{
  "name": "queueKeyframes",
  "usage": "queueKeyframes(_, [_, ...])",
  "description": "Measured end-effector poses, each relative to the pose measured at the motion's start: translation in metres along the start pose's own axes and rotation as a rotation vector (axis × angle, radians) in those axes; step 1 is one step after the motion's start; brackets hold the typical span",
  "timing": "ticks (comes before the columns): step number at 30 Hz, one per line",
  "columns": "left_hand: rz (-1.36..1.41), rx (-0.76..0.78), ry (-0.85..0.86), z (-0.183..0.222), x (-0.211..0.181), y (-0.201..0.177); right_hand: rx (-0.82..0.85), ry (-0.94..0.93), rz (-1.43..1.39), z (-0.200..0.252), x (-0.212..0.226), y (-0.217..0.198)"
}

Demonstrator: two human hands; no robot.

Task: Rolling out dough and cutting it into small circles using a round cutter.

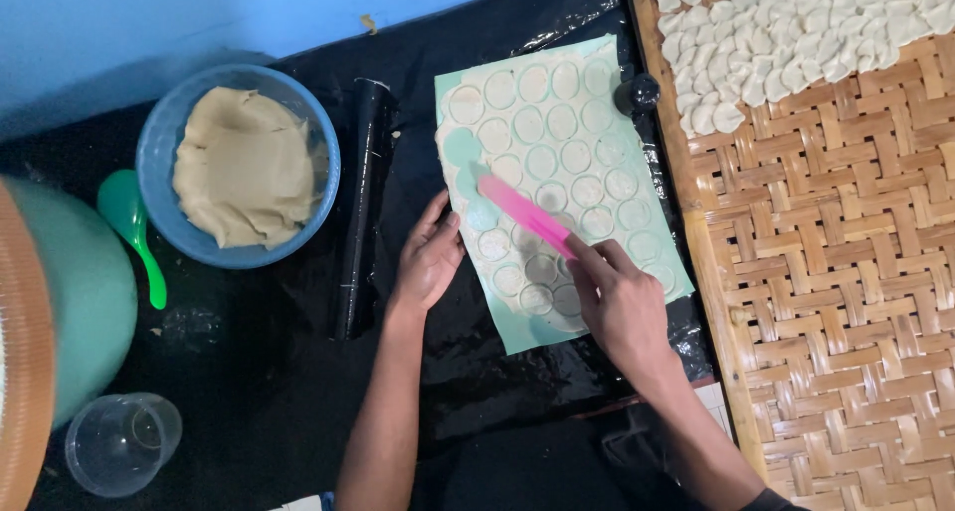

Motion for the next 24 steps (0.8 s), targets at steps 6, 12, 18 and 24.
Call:
queueKeyframes(6, [0.009, 0.019, 0.012, 0.002, -0.001, 0.003, -0.040, -0.027, -0.038, -0.007, 0.005, -0.015])
queueKeyframes(12, [-0.021, -0.002, -0.010, 0.002, -0.007, 0.008, 0.009, 0.071, -0.044, 0.009, -0.017, -0.016])
queueKeyframes(18, [-0.029, -0.004, -0.003, 0.002, -0.007, 0.010, 0.050, 0.106, -0.050, 0.022, -0.024, -0.008])
queueKeyframes(24, [-0.034, -0.007, -0.015, 0.001, -0.005, 0.008, 0.039, 0.083, -0.046, 0.017, -0.022, -0.005])
Point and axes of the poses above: each hand's wrist, its own z-axis away from the middle knuckle, its own y-axis out of the palm, x = y × z, the point moved 6 cm from there along -z, towards the middle knuckle, and after that the axes turned 5 degrees about -y, right-handed, at the moved point
